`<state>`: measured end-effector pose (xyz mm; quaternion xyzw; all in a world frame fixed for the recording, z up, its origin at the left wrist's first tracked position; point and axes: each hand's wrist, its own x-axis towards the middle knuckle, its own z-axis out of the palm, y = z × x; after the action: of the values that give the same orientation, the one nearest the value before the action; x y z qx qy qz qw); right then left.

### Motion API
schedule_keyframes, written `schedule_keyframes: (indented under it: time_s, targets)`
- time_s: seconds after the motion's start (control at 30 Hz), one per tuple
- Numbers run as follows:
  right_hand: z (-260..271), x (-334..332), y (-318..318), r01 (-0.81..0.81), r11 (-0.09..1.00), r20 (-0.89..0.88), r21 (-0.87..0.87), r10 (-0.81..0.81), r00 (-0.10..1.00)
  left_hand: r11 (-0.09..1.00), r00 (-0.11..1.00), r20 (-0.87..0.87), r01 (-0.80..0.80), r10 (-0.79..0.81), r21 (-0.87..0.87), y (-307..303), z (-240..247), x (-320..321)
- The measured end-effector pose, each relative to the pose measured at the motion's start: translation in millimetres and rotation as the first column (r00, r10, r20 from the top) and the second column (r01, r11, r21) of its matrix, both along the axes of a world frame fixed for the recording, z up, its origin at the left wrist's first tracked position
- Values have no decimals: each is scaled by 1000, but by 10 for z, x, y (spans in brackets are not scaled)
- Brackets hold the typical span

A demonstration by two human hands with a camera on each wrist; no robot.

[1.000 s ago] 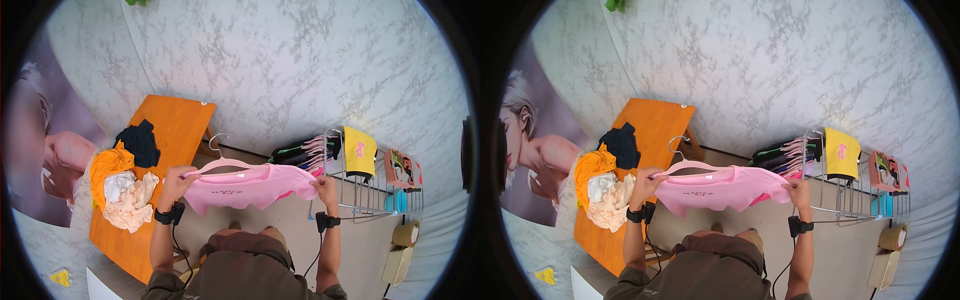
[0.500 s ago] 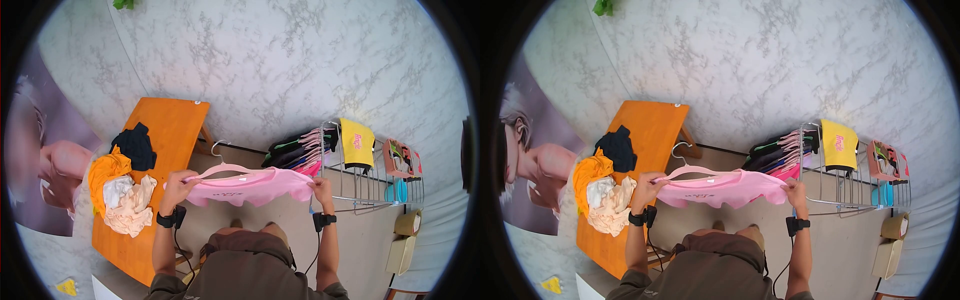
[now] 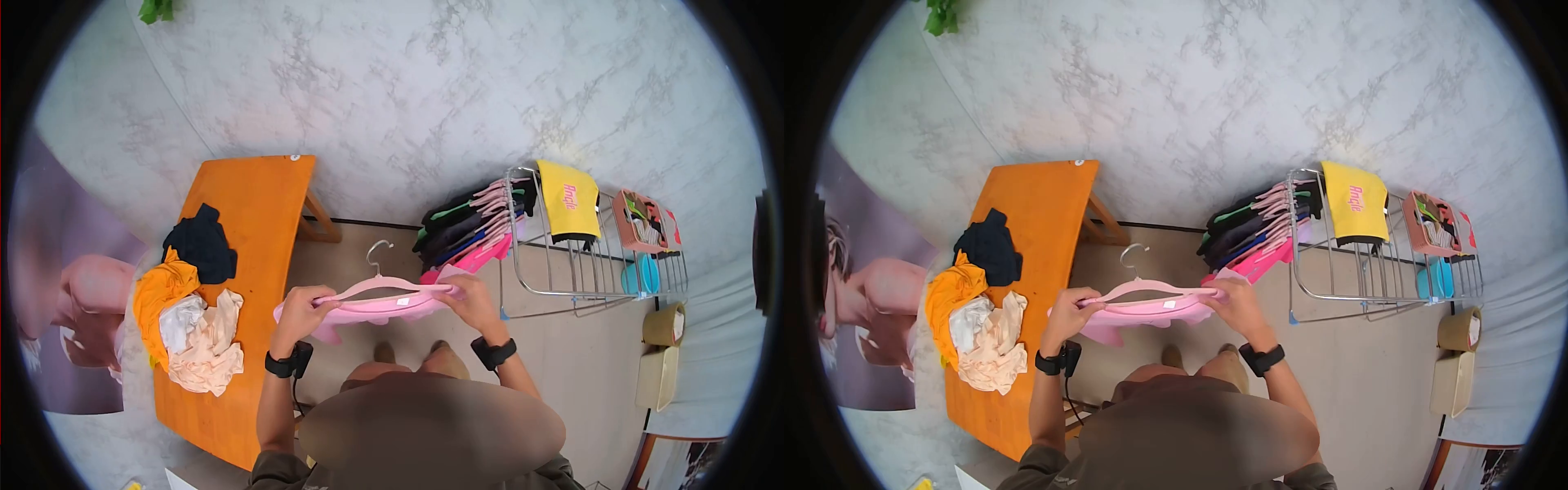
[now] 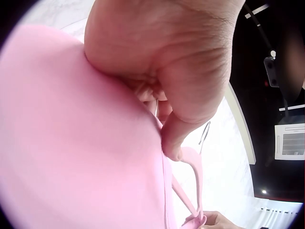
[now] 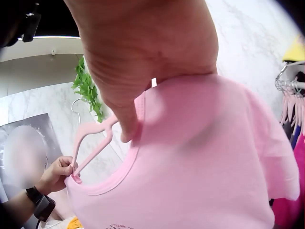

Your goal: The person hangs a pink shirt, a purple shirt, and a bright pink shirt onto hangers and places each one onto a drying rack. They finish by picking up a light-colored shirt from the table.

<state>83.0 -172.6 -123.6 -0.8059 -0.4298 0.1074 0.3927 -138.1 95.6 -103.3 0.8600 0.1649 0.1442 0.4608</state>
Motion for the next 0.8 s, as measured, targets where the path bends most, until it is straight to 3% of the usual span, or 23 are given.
schedule_keyframes:
  time_s: [0.03, 0.1, 0.2, 0.33, 0.4, 0.53, 0.6, 0.63, 0.7, 0.8]
  targets:
    - [-86, -21, -6, 12, 1000, 0, -11, -12, 1000, 1000, 1000, 0, 12, -12, -11, -17, -41, 6]
    - [-274, -67, -102, 41, 999, -191, 9, -39, 981, 999, 997, -61, 51, -50, 13, -87, -125, 4]
    - [-471, -113, -311, 37, 999, -150, -30, -41, 988, 986, 984, -161, 56, -82, -160, -244, -215, -11]
    - [-592, -10, -658, 18, 999, -83, 33, -15, 996, 971, 958, -175, 207, -226, -121, -334, -471, -1]
    - [-572, 87, -848, 54, 999, -250, 8, -50, 967, 958, 932, -239, 242, -273, -151, -361, -475, 101]
    - [-837, 269, -1332, 206, 976, -327, -67, -216, 920, 963, 926, -264, 252, -269, -97, -699, -590, 384]
    - [-961, 392, -1445, 241, 965, -153, -101, -255, 955, 968, 940, -229, 245, -252, -61, -883, -797, 557]
    - [-1065, 453, -1468, 244, 965, -152, -92, -256, 955, 978, 963, -171, 201, -209, -60, -983, -903, 644]
    - [-1231, 528, -1540, 373, 915, 68, -154, -367, 928, 986, 979, -123, 161, -164, -27, -1132, -1003, 844]
    - [-1387, 702, -1633, 436, 888, 129, -144, -420, 898, 989, 980, -134, 149, -146, 17, -1345, -1142, 1186]
